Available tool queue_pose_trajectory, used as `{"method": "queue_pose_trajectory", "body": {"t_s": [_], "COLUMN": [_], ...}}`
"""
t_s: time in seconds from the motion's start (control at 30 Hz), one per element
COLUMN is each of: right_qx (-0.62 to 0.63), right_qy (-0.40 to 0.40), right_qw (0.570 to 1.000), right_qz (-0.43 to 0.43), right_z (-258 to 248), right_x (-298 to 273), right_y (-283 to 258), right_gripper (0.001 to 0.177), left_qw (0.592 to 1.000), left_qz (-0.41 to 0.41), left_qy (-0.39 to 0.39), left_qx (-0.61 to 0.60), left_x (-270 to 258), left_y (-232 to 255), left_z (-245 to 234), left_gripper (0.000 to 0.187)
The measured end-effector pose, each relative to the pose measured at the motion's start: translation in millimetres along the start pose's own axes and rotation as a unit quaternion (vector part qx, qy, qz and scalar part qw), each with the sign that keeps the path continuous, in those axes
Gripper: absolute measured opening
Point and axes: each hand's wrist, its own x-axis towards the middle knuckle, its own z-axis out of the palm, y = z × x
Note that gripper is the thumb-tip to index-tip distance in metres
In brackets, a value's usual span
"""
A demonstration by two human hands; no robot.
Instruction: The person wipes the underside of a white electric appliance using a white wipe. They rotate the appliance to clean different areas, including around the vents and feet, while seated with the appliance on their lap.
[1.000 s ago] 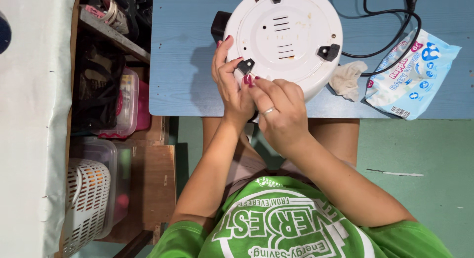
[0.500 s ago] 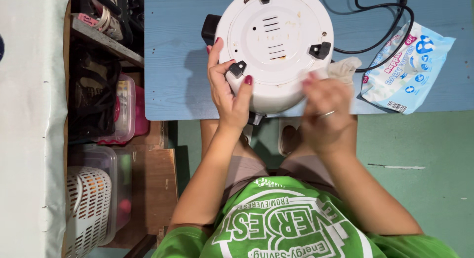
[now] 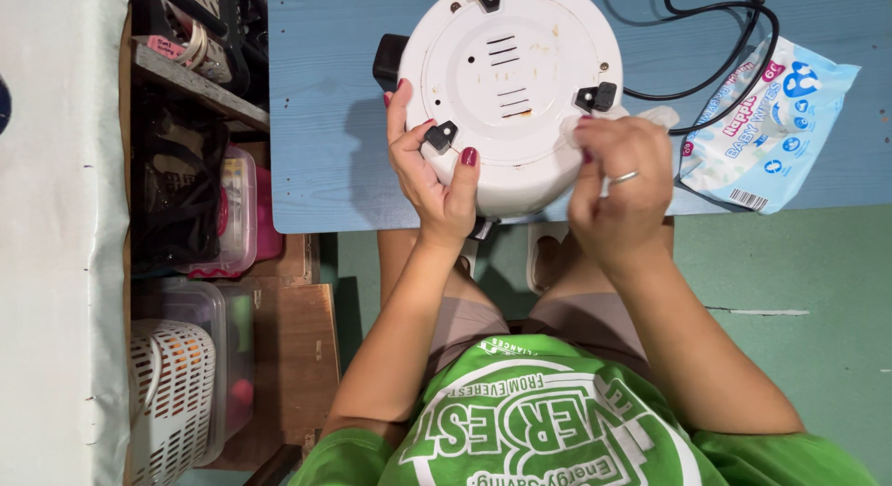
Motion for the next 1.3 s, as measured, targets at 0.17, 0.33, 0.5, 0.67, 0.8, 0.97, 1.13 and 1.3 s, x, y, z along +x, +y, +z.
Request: {"method": "queue_pose_trajectory", "body": {"t_s": [0.17,0.33,0.5,0.67,0.8,0.97,1.13,1.3], "right_qx": [0.172,0.147,0.058,0.089,0.057,-0.013,0.401,0.07], "right_qy": [-0.033,-0.056,-0.011,-0.013,-0.009,0.037,0.128,0.032], "right_qw": [0.981,0.984,0.998,0.994,0.997,0.998,0.862,0.987], "right_qz": [-0.085,-0.079,-0.027,-0.068,-0.057,0.042,0.284,0.141], "right_z": [13,17,5,9,6,3,9,1], "right_x": [-2,1,5,-4,-11,-12,5,-7], "right_y": [-32,-44,-18,-29,-24,25,58,29], "right_gripper": [0.039,0.038,0.031,0.029,0.032,0.025,0.018,0.015], "left_qw": [1.0,1.0,1.0,1.0,1.0,1.0,1.0,1.0], "left_qz": [0.0,-0.01,0.01,0.006,0.0,-0.001,0.004,0.008], "left_qy": [0.009,0.001,0.0,0.004,0.0,-0.004,0.0,0.003], "left_qx": [-0.001,-0.002,0.003,-0.006,-0.011,-0.011,-0.003,0.01], "left_x": [0,1,0,0,0,0,1,2], "left_y": [0,0,0,-1,-2,-1,1,2], "left_z": [1,-2,-2,0,-1,-1,-1,0], "left_gripper": [0.044,0.043,0.043,0.043,0.043,0.043,0.043,0.042]}}
